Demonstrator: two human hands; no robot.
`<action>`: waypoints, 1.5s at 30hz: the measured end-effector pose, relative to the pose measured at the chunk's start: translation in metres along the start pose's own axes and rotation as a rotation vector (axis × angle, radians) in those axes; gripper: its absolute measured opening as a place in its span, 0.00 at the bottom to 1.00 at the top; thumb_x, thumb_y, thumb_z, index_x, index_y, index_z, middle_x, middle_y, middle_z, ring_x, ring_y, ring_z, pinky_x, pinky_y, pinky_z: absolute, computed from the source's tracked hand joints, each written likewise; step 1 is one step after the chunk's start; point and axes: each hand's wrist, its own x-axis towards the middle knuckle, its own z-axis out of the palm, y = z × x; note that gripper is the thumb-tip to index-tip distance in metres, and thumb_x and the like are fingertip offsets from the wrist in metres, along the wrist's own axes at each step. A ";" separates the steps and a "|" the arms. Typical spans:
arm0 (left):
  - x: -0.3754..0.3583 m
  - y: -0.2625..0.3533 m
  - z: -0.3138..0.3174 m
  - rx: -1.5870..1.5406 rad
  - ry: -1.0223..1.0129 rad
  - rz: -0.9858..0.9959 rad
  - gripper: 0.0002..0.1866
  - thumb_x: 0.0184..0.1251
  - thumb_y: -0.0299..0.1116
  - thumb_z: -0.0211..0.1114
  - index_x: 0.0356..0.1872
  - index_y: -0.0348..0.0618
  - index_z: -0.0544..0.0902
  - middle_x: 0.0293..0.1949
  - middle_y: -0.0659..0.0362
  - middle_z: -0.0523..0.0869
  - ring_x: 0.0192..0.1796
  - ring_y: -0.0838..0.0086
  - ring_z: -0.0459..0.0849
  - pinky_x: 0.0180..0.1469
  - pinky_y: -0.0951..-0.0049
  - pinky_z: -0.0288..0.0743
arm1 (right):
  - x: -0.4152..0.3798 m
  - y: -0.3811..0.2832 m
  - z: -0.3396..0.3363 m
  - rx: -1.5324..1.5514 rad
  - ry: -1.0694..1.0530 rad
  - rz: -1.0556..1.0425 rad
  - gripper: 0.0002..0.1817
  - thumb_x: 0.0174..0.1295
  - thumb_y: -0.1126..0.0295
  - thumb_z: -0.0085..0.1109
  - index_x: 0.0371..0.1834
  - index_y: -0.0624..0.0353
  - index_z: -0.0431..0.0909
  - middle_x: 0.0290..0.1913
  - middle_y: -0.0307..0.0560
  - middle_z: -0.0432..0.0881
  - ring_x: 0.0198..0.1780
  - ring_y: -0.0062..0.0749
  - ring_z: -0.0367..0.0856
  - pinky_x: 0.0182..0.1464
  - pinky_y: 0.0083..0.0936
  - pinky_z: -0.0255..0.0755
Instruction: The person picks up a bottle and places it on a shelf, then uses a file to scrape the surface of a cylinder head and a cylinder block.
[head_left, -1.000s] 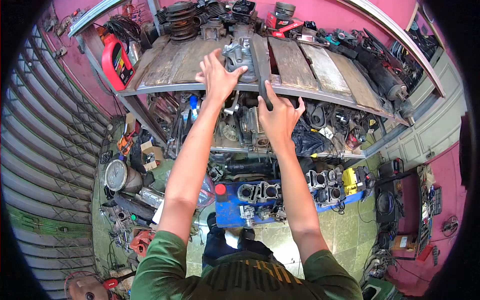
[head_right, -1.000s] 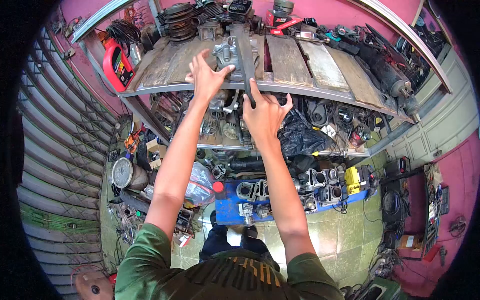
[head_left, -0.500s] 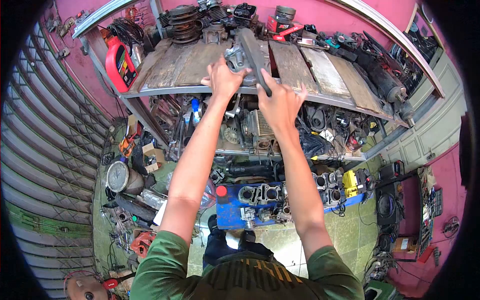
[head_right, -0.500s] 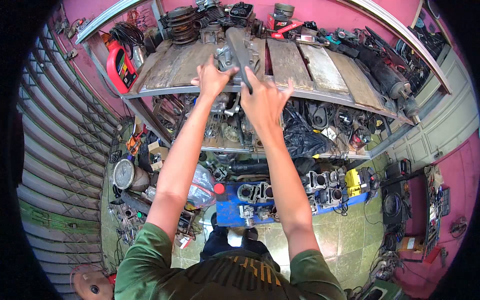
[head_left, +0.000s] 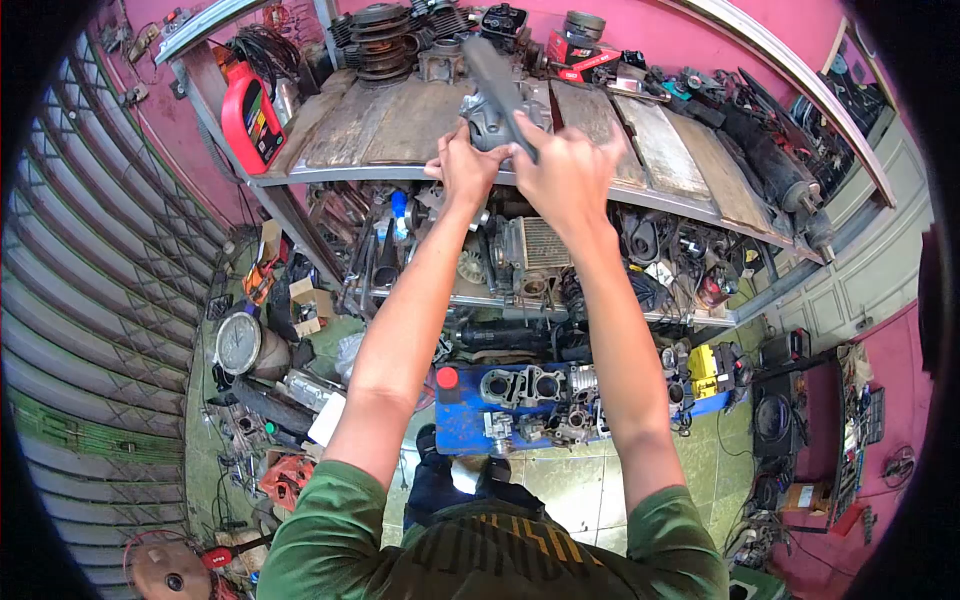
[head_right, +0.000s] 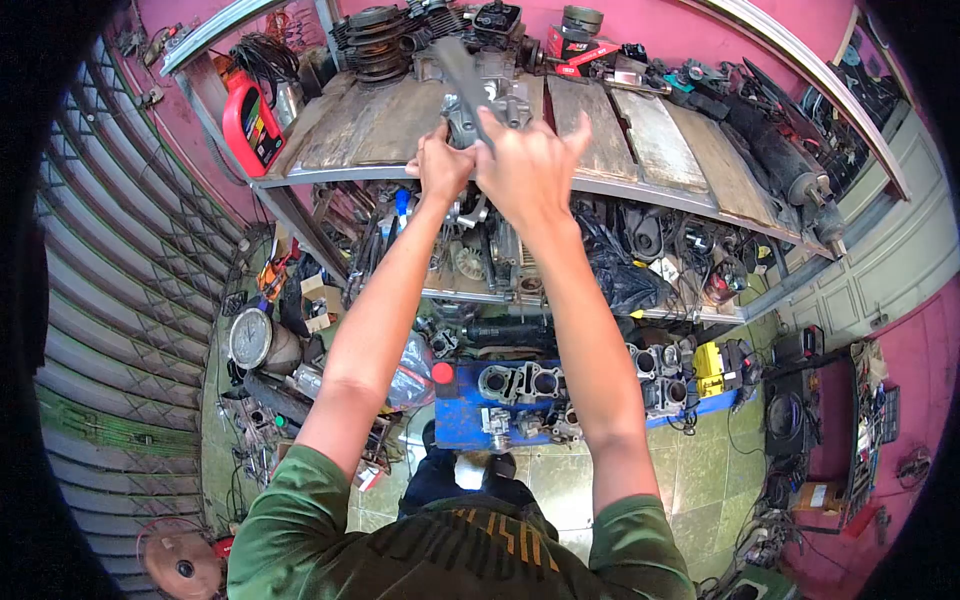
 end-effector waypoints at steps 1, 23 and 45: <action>0.001 0.001 -0.001 0.001 0.001 0.002 0.46 0.44 0.55 0.85 0.61 0.32 0.82 0.57 0.41 0.85 0.71 0.53 0.73 0.70 0.41 0.51 | 0.009 -0.004 0.005 -0.031 0.024 -0.064 0.19 0.58 0.60 0.68 0.54 0.38 0.90 0.27 0.49 0.87 0.41 0.43 0.88 0.71 0.70 0.51; 0.004 -0.008 -0.012 0.068 -0.058 0.022 0.52 0.40 0.55 0.87 0.69 0.40 0.76 0.56 0.46 0.87 0.65 0.55 0.75 0.66 0.48 0.56 | -0.023 -0.005 -0.009 0.003 -0.123 0.046 0.20 0.59 0.63 0.68 0.56 0.41 0.89 0.36 0.49 0.89 0.42 0.46 0.89 0.73 0.68 0.51; 0.009 0.011 -0.035 0.206 -0.101 0.171 0.58 0.37 0.56 0.87 0.75 0.47 0.73 0.55 0.54 0.89 0.65 0.57 0.78 0.62 0.41 0.59 | -0.034 0.000 -0.011 -0.022 -0.151 0.109 0.20 0.61 0.57 0.68 0.57 0.43 0.89 0.31 0.54 0.89 0.41 0.50 0.89 0.74 0.60 0.52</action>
